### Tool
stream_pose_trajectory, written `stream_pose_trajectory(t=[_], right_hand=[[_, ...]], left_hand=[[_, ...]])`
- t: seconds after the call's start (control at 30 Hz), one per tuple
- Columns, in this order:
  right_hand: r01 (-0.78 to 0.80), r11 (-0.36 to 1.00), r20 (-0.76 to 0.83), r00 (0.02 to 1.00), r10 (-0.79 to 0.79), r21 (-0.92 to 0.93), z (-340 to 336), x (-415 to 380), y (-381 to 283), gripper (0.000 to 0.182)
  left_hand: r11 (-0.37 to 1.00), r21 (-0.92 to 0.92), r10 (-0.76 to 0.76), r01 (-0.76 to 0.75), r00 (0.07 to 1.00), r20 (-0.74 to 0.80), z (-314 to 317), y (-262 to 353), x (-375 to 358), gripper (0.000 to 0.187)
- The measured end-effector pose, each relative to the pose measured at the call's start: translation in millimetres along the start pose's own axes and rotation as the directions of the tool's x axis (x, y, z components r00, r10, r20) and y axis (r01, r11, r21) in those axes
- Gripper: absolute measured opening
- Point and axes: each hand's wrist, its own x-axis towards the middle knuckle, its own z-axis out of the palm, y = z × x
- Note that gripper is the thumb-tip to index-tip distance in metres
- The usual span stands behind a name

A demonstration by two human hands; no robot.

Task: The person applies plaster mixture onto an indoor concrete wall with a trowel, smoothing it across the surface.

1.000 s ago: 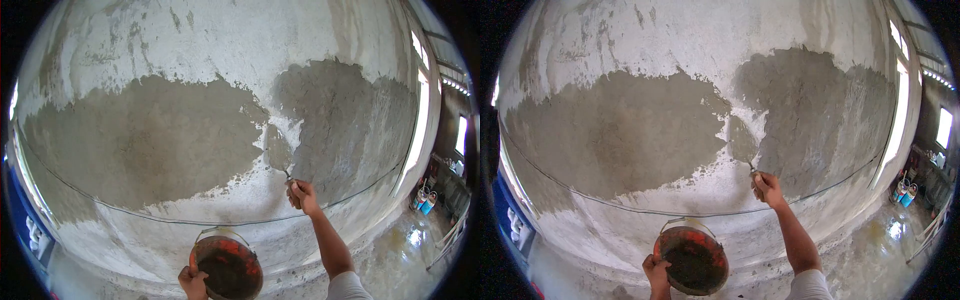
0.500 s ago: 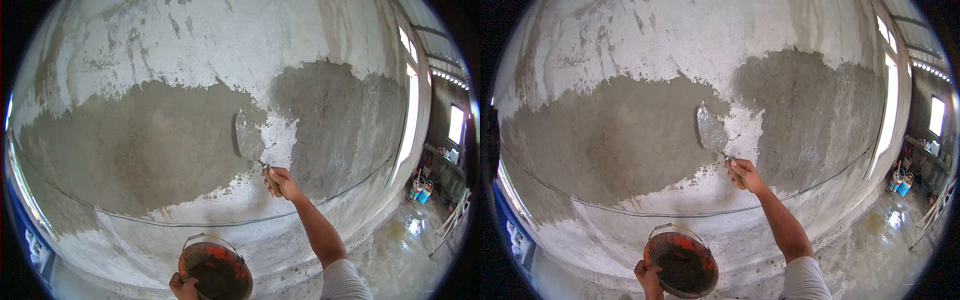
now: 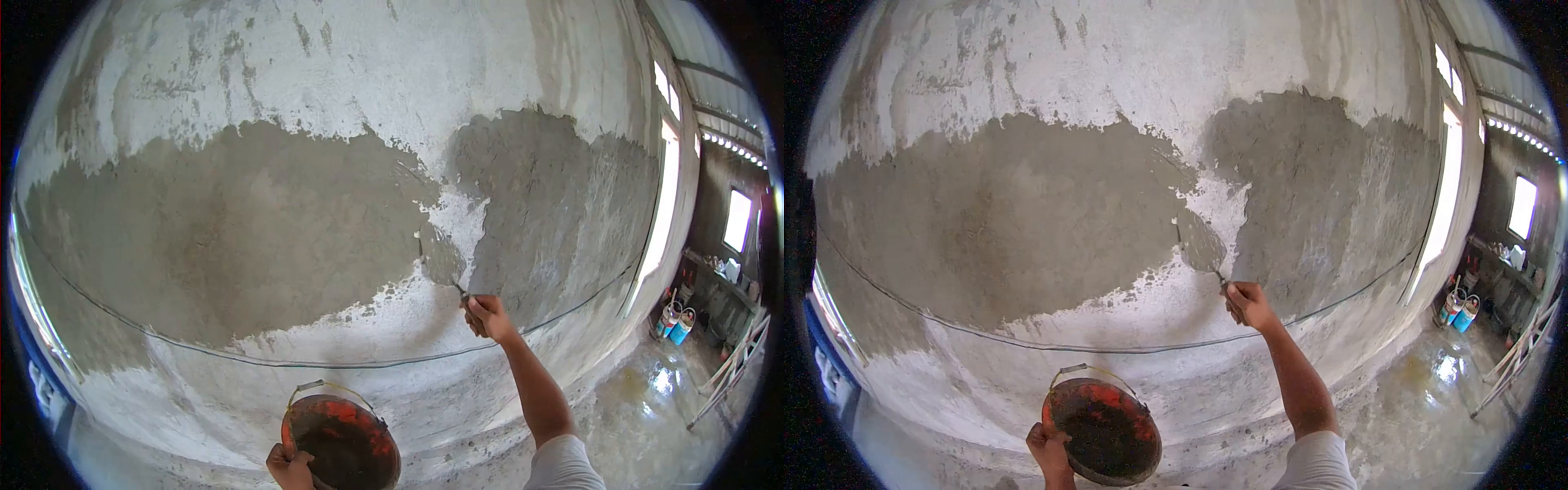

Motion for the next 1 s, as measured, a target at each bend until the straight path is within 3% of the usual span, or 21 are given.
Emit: stream_pose_trajectory(t=[0.1,0.23,0.33,0.4,0.43,0.47,0.53,0.6,0.67,0.7,0.8,0.93,1.0], right_hand=[[0.148,0.987,0.005,0.989,-0.149,0.062,-4,3,-21,0.047],[0.167,0.980,-0.029,0.986,-0.165,0.107,12,49,-80,0.048],[0.113,0.993,-0.028,0.993,-0.112,0.029,16,72,-83,0.047],[0.034,0.998,0.123,0.992,-0.028,-0.049,17,71,-64,0.046],[-0.050,0.988,0.104,0.992,0.066,-0.148,24,60,-65,0.044],[-0.053,0.987,0.106,0.992,0.070,-0.152,25,52,-58,0.044],[-0.004,0.992,0.245,0.969,0.035,-0.124,25,40,-50,0.045],[0.017,0.994,0.224,0.975,0.008,-0.109,22,42,-59,0.045],[0.191,0.979,0.171,0.970,-0.175,-0.076,17,55,-72,0.046],[0.187,0.976,0.110,0.978,-0.175,-0.112,18,61,-82,0.046],[0.173,0.959,0.057,0.985,-0.165,-0.225,11,81,-93,0.047],[0.150,0.972,0.096,0.986,-0.135,-0.180,-11,63,-60,0.045],[0.095,0.984,0.061,0.994,-0.087,-0.148,-23,45,-26,0.045]], left_hand=[[0.999,-0.037,-0.010,0.012,0.998,0.055,5,-4,-2,0.032],[1.000,-0.016,0.012,-0.011,0.998,0.058,19,-1,-6,0.034],[0.991,0.100,0.078,-0.085,0.995,0.065,15,-21,0,0.033],[0.998,-0.057,0.041,-0.039,0.998,0.037,19,-32,4,0.032],[0.997,-0.061,0.040,-0.038,0.998,0.037,22,-24,0,0.032],[0.997,0.048,0.054,-0.059,0.995,0.090,22,-9,-10,0.016],[0.985,0.156,0.053,-0.074,0.989,0.139,23,3,-21,0.020],[0.982,0.155,0.078,-0.104,0.983,0.165,28,5,-21,0.016],[0.992,0.122,0.012,-0.023,0.996,0.092,34,-7,-15,0.016],[0.996,0.080,-0.052,0.050,0.998,0.028,38,-13,-12,0.031],[0.995,0.083,0.048,-0.050,0.998,0.027,42,-22,-11,0.031],[0.993,0.119,0.009,-0.007,1.000,-0.021,53,-19,-17,0.033],[1.000,0.027,-0.010,0.010,1.000,-0.015,57,-22,-18,0.033]])
